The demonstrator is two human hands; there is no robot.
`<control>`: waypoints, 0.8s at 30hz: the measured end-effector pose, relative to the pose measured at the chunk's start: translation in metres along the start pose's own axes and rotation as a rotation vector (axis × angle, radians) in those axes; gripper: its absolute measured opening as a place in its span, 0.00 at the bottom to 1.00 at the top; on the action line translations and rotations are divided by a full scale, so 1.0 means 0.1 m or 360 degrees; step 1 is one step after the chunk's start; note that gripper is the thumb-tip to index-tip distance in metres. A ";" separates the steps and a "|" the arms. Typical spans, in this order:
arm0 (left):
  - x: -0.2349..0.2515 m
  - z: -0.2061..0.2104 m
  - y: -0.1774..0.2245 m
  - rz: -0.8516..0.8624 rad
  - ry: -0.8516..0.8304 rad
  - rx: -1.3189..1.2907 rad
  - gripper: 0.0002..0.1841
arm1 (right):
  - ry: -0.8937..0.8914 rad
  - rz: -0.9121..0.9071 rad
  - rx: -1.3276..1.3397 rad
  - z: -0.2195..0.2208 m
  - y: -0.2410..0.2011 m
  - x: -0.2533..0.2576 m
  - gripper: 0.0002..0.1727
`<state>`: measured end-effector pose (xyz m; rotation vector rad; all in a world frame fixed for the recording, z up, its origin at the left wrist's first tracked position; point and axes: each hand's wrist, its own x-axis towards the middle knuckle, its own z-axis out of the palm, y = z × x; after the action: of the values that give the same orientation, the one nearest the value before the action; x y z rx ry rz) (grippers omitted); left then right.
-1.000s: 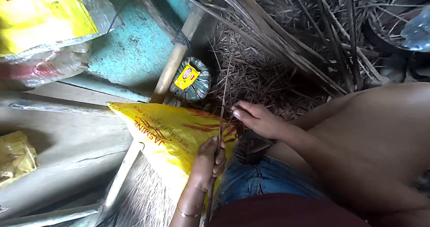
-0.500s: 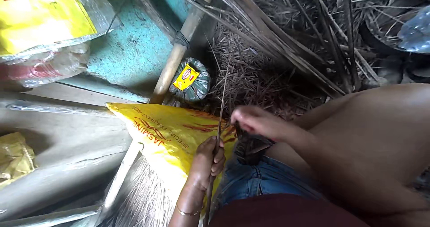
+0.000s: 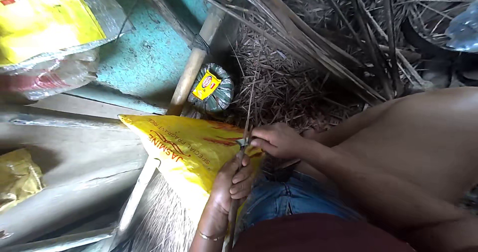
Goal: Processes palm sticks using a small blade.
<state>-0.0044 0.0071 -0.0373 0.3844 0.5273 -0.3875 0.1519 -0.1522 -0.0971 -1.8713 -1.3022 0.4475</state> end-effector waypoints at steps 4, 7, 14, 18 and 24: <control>-0.03 0.00 -0.01 -0.0026 -0.0028 -0.0045 0.20 | 0.0259 0.0560 -0.0082 -0.22 0.27 0.07 0.24; -0.04 0.01 -0.02 -0.0051 -0.0025 -0.0044 0.20 | 0.0480 0.0866 0.0074 -0.38 0.29 0.12 0.25; 0.00 0.03 -0.02 0.0017 0.0077 0.0518 0.20 | -0.0071 0.0834 0.1333 -0.26 -0.20 0.10 0.18; -0.09 0.05 -0.05 0.0061 0.0129 0.0733 0.19 | 0.0324 0.0819 0.1150 -0.34 0.06 0.14 0.20; 0.03 0.13 -0.05 0.0128 0.0328 0.0743 0.20 | -0.0133 0.0658 0.0802 -0.37 -0.21 0.06 0.19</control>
<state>0.0012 -0.0036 -0.0296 0.9002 0.6189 -0.3943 0.1669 -0.1585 -0.0570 -1.6865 -0.7469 0.9798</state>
